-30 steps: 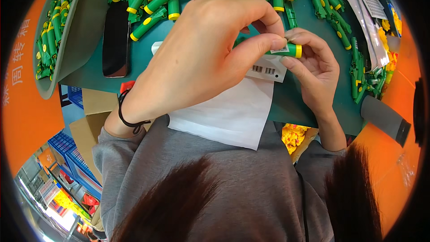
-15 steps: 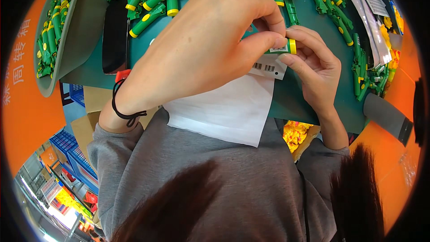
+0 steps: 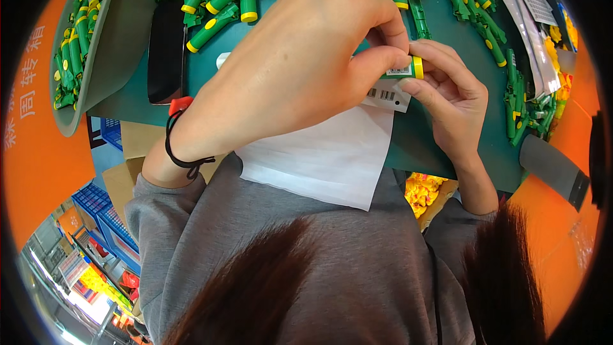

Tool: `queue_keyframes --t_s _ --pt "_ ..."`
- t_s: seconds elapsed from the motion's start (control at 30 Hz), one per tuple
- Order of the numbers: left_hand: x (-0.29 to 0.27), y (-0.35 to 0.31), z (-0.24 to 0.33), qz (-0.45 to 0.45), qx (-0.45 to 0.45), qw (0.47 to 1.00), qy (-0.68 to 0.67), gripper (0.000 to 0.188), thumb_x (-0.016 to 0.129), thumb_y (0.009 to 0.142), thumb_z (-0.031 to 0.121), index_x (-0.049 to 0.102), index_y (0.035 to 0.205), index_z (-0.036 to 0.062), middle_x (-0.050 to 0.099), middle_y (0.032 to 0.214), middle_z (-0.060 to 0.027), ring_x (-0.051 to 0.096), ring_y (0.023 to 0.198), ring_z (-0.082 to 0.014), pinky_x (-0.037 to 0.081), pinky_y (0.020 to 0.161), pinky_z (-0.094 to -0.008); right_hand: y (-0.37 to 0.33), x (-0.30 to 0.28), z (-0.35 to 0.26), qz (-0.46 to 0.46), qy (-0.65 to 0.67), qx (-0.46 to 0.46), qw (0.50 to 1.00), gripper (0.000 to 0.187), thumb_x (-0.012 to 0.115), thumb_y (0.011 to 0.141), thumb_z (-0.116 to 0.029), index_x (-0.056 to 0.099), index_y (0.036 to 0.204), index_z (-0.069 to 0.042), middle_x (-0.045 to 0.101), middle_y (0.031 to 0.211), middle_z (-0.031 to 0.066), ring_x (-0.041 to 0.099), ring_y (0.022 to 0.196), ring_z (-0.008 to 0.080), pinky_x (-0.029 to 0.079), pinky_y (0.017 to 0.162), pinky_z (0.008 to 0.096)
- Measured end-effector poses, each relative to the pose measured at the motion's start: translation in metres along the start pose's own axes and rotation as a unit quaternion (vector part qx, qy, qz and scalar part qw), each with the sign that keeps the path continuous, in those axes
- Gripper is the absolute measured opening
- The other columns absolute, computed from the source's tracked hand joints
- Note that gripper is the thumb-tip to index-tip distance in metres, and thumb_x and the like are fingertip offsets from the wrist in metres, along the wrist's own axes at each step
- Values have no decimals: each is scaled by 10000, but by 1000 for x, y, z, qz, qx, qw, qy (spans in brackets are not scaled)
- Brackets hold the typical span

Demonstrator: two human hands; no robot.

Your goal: Manually assemble toy darts by attaching tips to foam bodies and applying barcode labels.

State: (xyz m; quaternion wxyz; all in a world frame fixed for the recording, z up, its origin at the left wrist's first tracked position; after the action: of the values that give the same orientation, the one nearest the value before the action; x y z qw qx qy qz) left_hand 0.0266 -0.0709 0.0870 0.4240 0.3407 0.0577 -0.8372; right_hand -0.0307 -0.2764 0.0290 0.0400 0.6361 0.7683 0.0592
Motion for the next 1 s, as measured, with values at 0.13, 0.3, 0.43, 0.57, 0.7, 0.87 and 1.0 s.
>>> queue_keyframes --t_s 0.13,0.3,0.43,0.57,0.7,0.87,1.0 --pt "11 2 -8 33 17 999 -3 114 735 842 79 682 897 -6 679 805 -46 634 749 -156 506 730 -275 2 -3 2 6 31 24 999 444 722 777 122 619 1205 64 592 1242 149 622 1089 202 515 953 314" --pt "13 1 -8 -136 -216 938 -234 298 615 985 278 683 923 -5 627 727 -5 581 723 -62 484 678 -234 3 -5 9 5 61 -32 998 412 699 801 136 623 1199 67 628 1201 148 641 1067 205 544 949 332" --pt "34 -9 -18 1 -184 932 -311 458 601 971 410 695 832 -16 561 565 -82 504 507 -112 391 489 -291 0 -1 7 25 77 -24 996 417 704 795 139 613 1195 68 639 1167 136 639 994 175 538 912 310" --pt "6 -13 -10 20 -121 976 -179 286 588 966 281 740 928 42 659 683 -79 545 573 -98 447 541 -270 6 -5 -3 64 -77 -34 994 436 692 838 52 576 1257 20 661 1050 59 624 957 125 498 864 257" --pt "-104 -63 -34 378 -147 902 148 377 454 1033 284 696 1119 8 697 991 -30 610 830 -107 474 818 -223 2 -21 -13 -30 -311 172 934 472 681 888 -47 547 1340 -59 635 756 -12 542 683 37 427 612 199" --pt "-180 -95 -67 538 -133 696 457 296 542 989 235 696 1169 57 725 977 -85 681 884 -168 513 773 -270 3 -7 -20 -39 -161 220 961 587 655 878 2 459 1428 -58 652 796 29 594 698 60 448 601 190" --pt "-56 -64 -53 343 177 894 228 290 760 780 52 723 1067 29 716 1020 -108 658 987 -249 514 845 -324 1 -12 -2 -57 -25 247 967 562 638 880 43 454 1408 -20 688 926 75 647 798 94 518 712 218"
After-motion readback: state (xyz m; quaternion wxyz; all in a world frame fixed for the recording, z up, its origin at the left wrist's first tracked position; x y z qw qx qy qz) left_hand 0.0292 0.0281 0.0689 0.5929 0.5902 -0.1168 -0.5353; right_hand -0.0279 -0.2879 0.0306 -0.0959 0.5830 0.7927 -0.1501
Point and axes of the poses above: each hand's wrist, its own y-axis towards the middle knuckle, its own x-axis out of the palm, z = x × y, the point moved 1 cm from there along y, towards the middle knuckle
